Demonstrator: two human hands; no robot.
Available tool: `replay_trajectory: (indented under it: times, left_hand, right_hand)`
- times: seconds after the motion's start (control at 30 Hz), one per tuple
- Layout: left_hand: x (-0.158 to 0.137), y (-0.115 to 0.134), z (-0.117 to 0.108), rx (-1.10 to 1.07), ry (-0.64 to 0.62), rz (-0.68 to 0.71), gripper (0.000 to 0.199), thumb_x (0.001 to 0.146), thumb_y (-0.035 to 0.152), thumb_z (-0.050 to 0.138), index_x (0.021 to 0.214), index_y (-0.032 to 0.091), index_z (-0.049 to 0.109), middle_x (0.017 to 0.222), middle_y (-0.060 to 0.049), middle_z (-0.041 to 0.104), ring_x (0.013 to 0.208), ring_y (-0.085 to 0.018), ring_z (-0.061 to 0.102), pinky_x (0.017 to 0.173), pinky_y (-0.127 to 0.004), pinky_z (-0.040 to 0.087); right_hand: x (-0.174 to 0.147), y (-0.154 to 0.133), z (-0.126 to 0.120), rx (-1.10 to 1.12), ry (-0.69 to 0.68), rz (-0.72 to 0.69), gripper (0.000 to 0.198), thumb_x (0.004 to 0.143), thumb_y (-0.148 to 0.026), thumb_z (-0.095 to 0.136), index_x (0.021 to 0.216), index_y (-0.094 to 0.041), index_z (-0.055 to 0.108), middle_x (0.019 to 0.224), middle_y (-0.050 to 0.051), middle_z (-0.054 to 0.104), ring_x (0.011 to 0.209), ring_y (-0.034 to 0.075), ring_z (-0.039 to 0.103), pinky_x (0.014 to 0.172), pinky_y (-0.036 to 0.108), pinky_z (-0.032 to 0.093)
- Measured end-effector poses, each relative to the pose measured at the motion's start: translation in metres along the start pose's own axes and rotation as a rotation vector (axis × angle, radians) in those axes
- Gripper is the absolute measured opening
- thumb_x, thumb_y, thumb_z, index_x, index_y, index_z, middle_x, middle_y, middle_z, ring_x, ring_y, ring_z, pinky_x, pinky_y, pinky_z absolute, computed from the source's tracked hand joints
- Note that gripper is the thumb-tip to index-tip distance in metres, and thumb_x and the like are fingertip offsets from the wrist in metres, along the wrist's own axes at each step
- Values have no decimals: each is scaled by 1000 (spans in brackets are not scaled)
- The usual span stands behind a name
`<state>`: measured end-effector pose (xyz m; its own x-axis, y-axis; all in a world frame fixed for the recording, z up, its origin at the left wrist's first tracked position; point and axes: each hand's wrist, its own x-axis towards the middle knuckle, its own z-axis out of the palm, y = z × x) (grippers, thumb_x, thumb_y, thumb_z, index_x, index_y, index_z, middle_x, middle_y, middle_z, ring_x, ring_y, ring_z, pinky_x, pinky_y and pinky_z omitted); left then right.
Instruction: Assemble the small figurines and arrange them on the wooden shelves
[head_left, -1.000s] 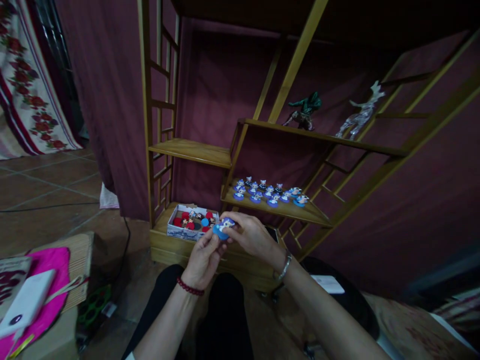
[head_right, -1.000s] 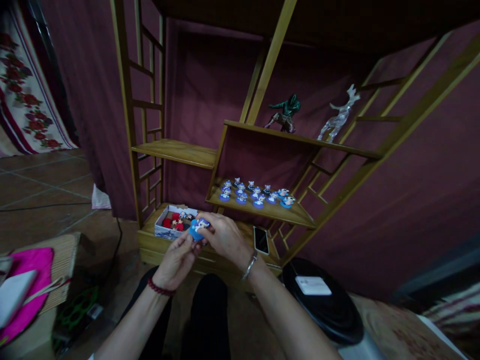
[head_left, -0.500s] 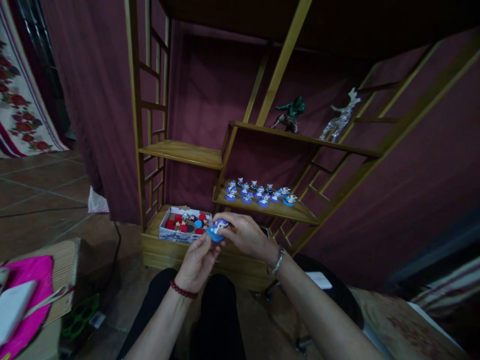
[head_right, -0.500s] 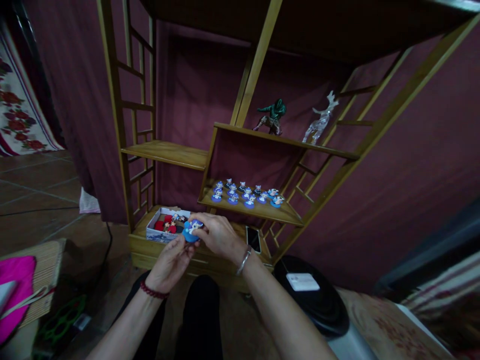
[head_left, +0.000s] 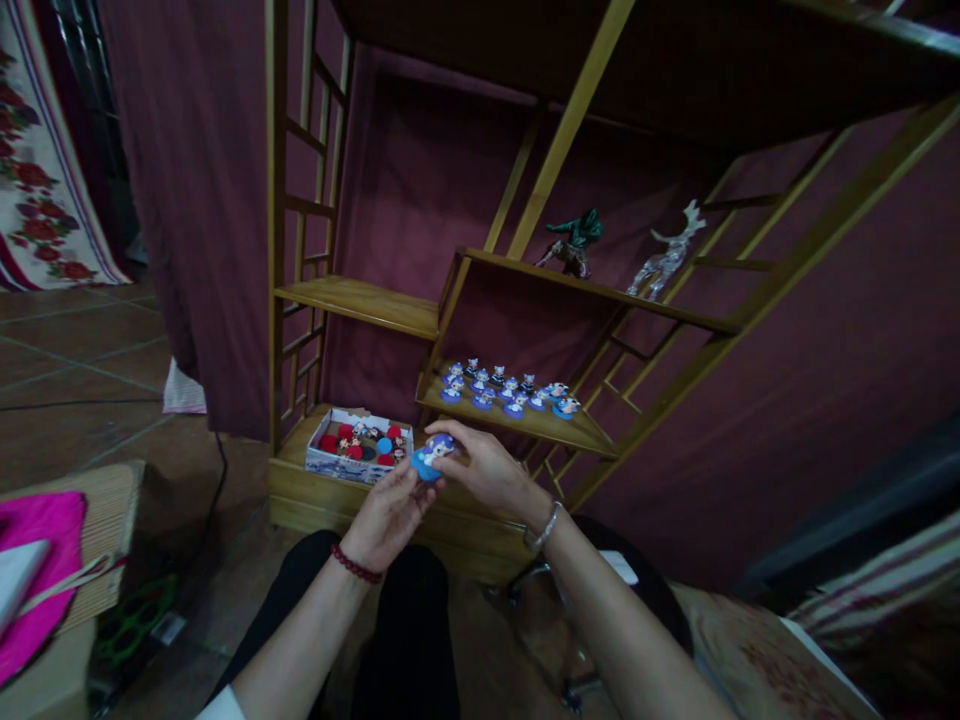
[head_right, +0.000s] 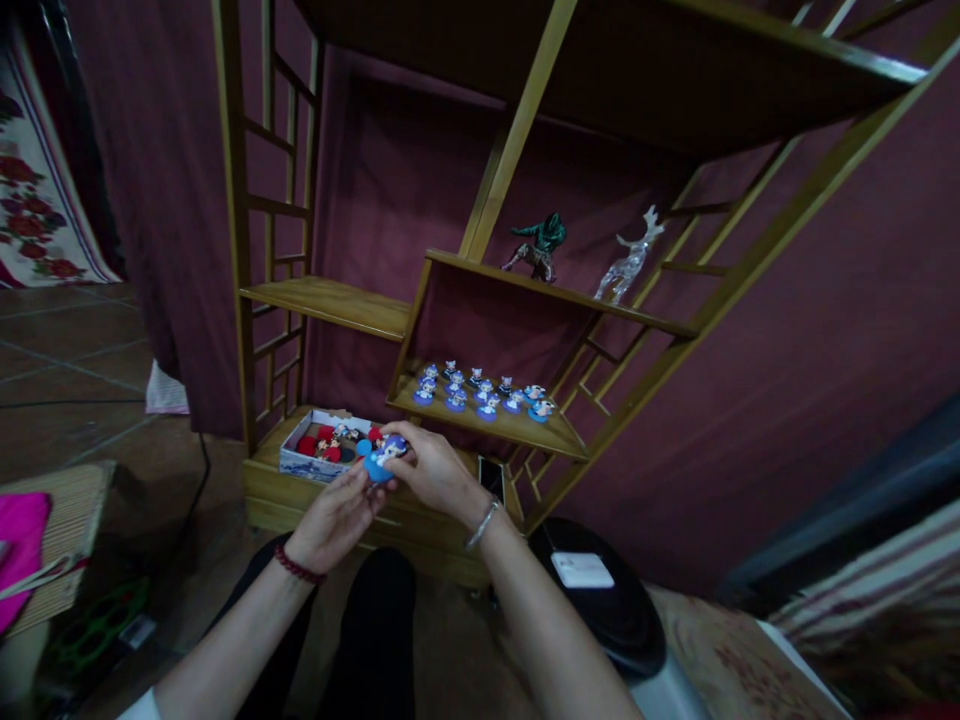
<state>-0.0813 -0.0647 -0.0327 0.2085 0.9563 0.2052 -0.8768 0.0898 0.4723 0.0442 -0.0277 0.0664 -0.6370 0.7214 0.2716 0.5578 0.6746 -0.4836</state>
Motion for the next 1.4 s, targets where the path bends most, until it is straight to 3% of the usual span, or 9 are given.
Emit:
replay_trajectory:
  times: [0.33,0.6,0.9,1.4]
  left_hand:
    - [0,-4,-2,12,60,-31,22,72,22,61,93,14,61,93,-7,60,83,-15,56,72,-23,40]
    - [1,-7,2,9,86,-34,20,70,22,64,88,13,63,87,-6,61,76,-13,56,71,-23,40]
    - [-1,-15,0,-50,129,-59,14,66,23,67,75,12,64,77,-3,61,69,-10,56,69,-23,42]
    - [-8,-12,-1,-115,157,-76,10,68,20,65,74,11,64,75,-4,63,66,-10,56,64,-21,44]
  right_hand:
    - [-5,11,7,108,34,-8,21,74,-20,53,95,-20,56,89,1,61,76,12,57,69,23,45]
    - [-6,8,0,54,-27,-37,18,76,-20,51,93,-20,56,90,0,60,74,12,56,66,21,43]
    - [-13,3,-2,-73,-35,-121,18,78,-19,48,95,-22,54,94,2,59,86,14,54,77,26,41]
    - [-10,-3,3,-86,-63,-69,17,77,-19,51,93,-21,52,88,1,58,81,14,54,74,25,40]
